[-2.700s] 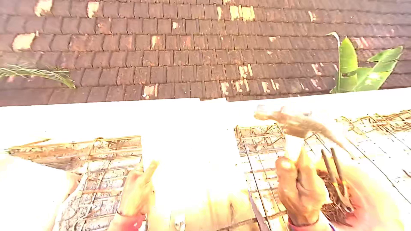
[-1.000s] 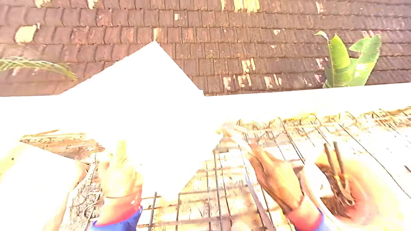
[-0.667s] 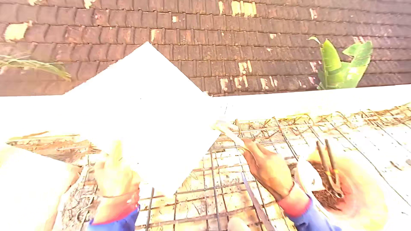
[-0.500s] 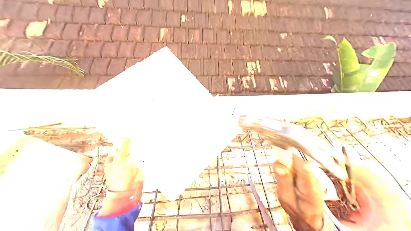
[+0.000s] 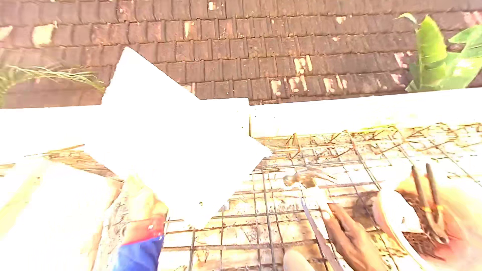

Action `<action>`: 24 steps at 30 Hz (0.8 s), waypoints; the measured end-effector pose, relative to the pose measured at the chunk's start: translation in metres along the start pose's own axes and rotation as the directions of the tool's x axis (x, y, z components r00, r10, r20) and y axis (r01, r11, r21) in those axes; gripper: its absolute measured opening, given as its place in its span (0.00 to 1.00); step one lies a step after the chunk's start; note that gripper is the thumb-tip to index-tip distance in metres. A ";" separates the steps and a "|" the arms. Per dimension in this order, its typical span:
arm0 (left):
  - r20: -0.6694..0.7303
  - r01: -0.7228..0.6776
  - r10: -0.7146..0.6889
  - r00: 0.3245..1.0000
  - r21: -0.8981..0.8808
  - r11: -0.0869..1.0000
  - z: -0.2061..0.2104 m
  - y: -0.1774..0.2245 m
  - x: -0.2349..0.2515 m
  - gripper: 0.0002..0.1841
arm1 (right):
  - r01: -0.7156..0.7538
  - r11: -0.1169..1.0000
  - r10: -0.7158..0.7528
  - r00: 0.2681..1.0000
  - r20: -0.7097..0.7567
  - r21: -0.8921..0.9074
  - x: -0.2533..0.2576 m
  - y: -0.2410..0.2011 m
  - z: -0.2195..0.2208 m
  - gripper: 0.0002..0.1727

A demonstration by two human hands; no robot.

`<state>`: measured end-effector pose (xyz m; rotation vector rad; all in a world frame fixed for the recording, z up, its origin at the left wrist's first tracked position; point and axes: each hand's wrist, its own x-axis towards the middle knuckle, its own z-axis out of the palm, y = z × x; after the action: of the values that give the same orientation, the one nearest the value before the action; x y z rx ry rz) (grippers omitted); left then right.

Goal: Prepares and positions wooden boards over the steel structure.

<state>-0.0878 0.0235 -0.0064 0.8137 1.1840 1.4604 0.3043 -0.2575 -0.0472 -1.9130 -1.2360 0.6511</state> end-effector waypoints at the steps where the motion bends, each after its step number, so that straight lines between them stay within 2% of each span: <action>1: -0.022 0.052 -0.052 0.998 -0.017 0.999 -0.004 -0.008 0.006 0.36 | -0.105 0.994 0.103 0.990 0.094 0.020 -0.001 0.014 0.001 0.23; 4: -0.020 0.160 -0.166 0.986 -0.167 0.973 -0.008 -0.029 0.017 0.51 | -0.344 0.938 0.318 0.902 0.291 0.044 -0.001 0.043 0.010 0.24; 6: -0.065 0.181 -0.208 0.976 -0.289 0.940 -0.018 -0.042 0.019 0.45 | -0.425 0.901 0.372 0.859 0.351 0.084 -0.007 0.056 0.019 0.23; 7: -0.012 0.183 -0.205 0.979 -0.405 0.896 -0.024 -0.048 0.021 0.43 | -0.444 0.892 0.386 0.845 0.371 0.082 -0.008 0.062 0.023 0.23; 8: 0.107 0.189 -0.156 0.982 -0.510 0.839 -0.034 -0.056 0.023 0.42 | -0.438 0.898 0.390 0.837 0.383 0.044 -0.009 0.068 0.025 0.23; 9: 0.238 0.182 -0.049 0.970 -0.578 0.796 -0.043 -0.066 0.025 0.36 | -0.405 0.913 0.387 0.835 0.391 -0.038 -0.008 0.073 0.026 0.25; 10: 0.374 0.199 0.100 0.922 -0.680 0.706 -0.055 -0.080 0.034 0.28 | -0.340 0.926 0.376 0.840 0.390 -0.162 -0.006 0.077 0.027 0.27; 12: 0.550 0.277 0.330 0.767 -0.748 0.603 -0.061 -0.093 0.054 0.21 | -0.146 0.894 0.310 0.884 0.350 -0.425 0.003 0.068 0.025 0.30; 13: 0.625 0.324 0.430 0.651 -0.742 0.587 -0.061 -0.097 0.064 0.20 | -0.050 0.873 0.229 0.920 0.317 -0.485 0.007 0.056 0.023 0.29; 14: 0.654 0.343 0.477 0.587 -0.735 0.585 -0.059 -0.100 0.069 0.19 | 0.043 0.865 0.114 0.953 0.280 -0.500 0.012 0.041 0.020 0.29; 16: 0.663 0.357 0.470 0.583 -0.729 0.585 -0.049 -0.098 0.067 0.19 | 0.248 0.892 -0.183 0.962 0.200 -0.377 0.027 -0.003 0.014 0.29; 17: 0.672 0.374 0.456 0.584 -0.721 0.584 -0.046 -0.099 0.066 0.18 | 0.352 0.898 -0.308 0.931 0.195 -0.263 0.036 -0.031 0.011 0.28; 19: 0.694 0.394 0.419 0.586 -0.695 0.601 -0.039 -0.102 0.061 0.19 | 0.565 0.820 -0.533 0.811 0.240 -0.088 0.049 -0.089 0.013 0.27; 22: 0.702 0.378 0.429 0.568 -0.686 0.622 -0.023 -0.111 0.053 0.20 | 0.817 0.577 -0.753 0.538 0.379 -0.013 0.063 -0.150 0.035 0.23; 24: 0.686 0.357 0.425 0.591 -0.695 0.625 -0.014 -0.115 0.044 0.19 | 0.898 0.437 -0.806 0.369 0.462 0.045 0.065 -0.159 0.054 0.19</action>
<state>-0.0767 0.0592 -0.1244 0.7085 -0.2624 1.1894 0.2059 -0.1410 0.0482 -0.9461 -2.4218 0.3277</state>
